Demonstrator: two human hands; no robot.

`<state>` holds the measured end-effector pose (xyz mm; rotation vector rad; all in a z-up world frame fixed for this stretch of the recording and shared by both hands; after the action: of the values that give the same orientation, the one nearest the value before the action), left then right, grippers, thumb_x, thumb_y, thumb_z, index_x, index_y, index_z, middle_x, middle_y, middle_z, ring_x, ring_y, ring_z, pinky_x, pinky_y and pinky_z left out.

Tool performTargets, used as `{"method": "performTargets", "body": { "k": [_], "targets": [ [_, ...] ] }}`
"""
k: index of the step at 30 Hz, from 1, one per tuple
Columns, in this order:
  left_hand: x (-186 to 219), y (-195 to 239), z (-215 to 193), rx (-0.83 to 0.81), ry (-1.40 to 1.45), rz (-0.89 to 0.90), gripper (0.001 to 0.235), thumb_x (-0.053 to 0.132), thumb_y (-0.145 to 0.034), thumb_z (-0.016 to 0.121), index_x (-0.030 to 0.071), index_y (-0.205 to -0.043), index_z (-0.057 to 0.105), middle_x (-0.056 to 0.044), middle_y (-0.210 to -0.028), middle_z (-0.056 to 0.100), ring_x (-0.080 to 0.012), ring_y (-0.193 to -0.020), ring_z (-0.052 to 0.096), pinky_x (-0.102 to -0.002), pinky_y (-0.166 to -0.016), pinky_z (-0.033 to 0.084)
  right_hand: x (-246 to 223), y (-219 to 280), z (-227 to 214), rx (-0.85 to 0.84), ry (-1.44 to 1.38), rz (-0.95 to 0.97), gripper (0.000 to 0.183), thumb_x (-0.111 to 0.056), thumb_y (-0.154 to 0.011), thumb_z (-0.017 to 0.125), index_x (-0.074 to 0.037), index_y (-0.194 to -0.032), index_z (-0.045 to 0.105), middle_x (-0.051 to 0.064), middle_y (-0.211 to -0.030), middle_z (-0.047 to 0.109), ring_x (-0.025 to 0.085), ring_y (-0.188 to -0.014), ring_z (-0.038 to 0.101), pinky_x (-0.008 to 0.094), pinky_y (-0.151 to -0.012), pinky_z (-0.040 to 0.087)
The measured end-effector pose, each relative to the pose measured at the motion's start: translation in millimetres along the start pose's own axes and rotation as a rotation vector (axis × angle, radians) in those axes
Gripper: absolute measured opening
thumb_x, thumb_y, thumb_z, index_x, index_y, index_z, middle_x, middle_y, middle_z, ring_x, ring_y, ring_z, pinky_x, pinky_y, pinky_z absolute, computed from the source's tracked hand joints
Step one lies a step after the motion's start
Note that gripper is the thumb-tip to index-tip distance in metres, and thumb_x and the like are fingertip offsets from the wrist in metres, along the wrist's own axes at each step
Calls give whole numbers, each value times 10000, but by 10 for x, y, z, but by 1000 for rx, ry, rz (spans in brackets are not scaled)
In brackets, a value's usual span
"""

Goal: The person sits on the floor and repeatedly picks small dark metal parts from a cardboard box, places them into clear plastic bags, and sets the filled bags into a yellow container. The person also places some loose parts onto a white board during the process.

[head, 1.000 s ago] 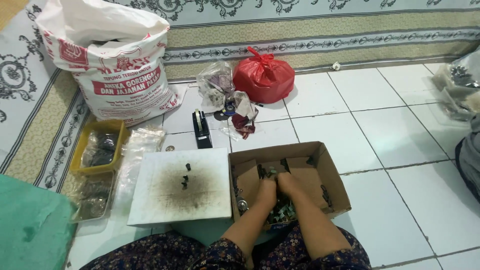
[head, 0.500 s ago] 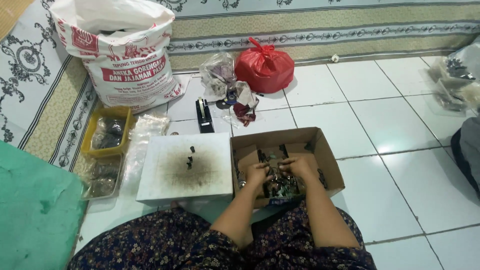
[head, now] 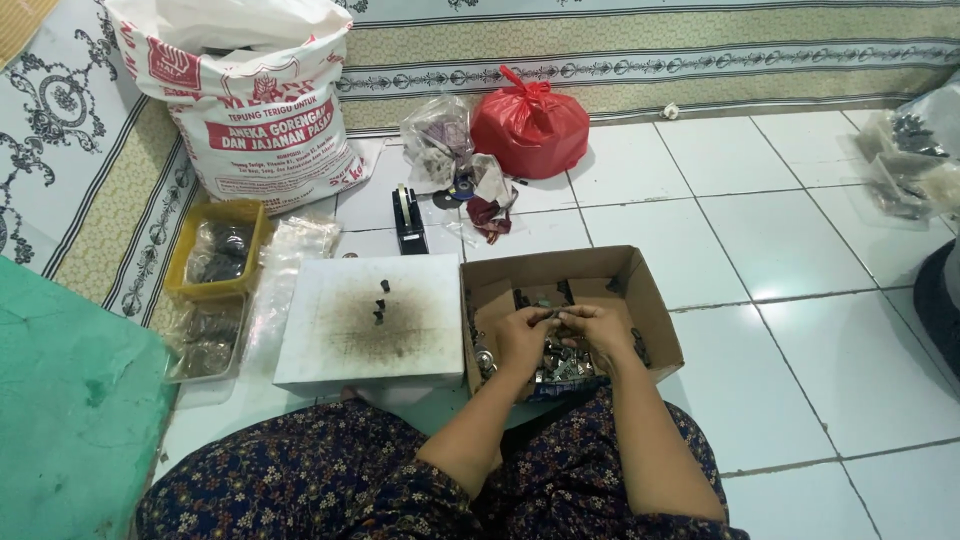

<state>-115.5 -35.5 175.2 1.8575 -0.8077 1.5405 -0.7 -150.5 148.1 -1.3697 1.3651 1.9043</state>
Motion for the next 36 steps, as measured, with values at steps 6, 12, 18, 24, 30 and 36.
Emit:
{"method": "performTargets", "body": {
  "k": [6, 12, 18, 24, 30, 36],
  "targets": [
    [66, 103, -62, 31, -361, 447, 101, 3, -853, 758, 30, -947, 784, -149, -835, 750, -297, -828, 712, -350, -761, 587, 290, -295, -53, 58, 19, -24, 208, -24, -828, 785, 8, -1032, 760, 176, -916, 685, 303, -810, 697, 398, -665, 643],
    [-82, 92, 9, 59, -431, 519, 58, 51, -846, 784, 28, -896, 764, -125, -761, 730, -248, -770, 704, -295, -739, 581, 413, -396, -57, 100, 25, -16, 190, 34, -814, 711, -14, -986, 774, 140, -919, 639, 280, -825, 649, 386, -706, 613],
    [-237, 57, -430, 59, -324, 385, 46, 37, -892, 742, 50, -930, 764, -114, -810, 729, -267, -820, 713, -318, -791, 578, -63, -17, -327, 201, -59, -129, 208, -58, -898, 773, -21, -1103, 757, 218, -985, 697, 366, -937, 719, 508, -788, 618],
    [-149, 175, -615, 90, -127, 165, 144, 16, -874, 771, 0, -1017, 758, -192, -927, 725, -323, -931, 724, -374, -765, 636, -282, 472, 501, -66, 66, -117, 389, -27, -744, 884, 67, -1091, 736, 240, -970, 680, 355, -881, 713, 452, -706, 619],
    [-39, 232, -619, 61, -121, 137, 111, 27, -899, 749, 19, -1008, 767, -157, -906, 715, -283, -912, 722, -325, -762, 638, 123, 108, 507, -133, 93, -69, 208, -70, -861, 795, 37, -1025, 723, 135, -884, 670, 270, -789, 717, 393, -631, 655],
    [-36, 215, -630, 98, -154, 200, 57, 40, -885, 762, 41, -941, 770, -138, -846, 693, -278, -876, 703, -314, -710, 625, 151, 98, 513, -167, 142, -96, 169, -117, -911, 754, 3, -1028, 733, 83, -847, 652, 206, -768, 680, 345, -585, 647]
  ]
}}
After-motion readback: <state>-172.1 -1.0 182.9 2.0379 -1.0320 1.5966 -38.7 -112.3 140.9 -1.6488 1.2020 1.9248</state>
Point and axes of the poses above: each hand's wrist, its own y-axis away from the middle knuckle, its own z-axis out of the palm, x = y × z, the point moved 2 cm from there along -y, towards the middle knuckle
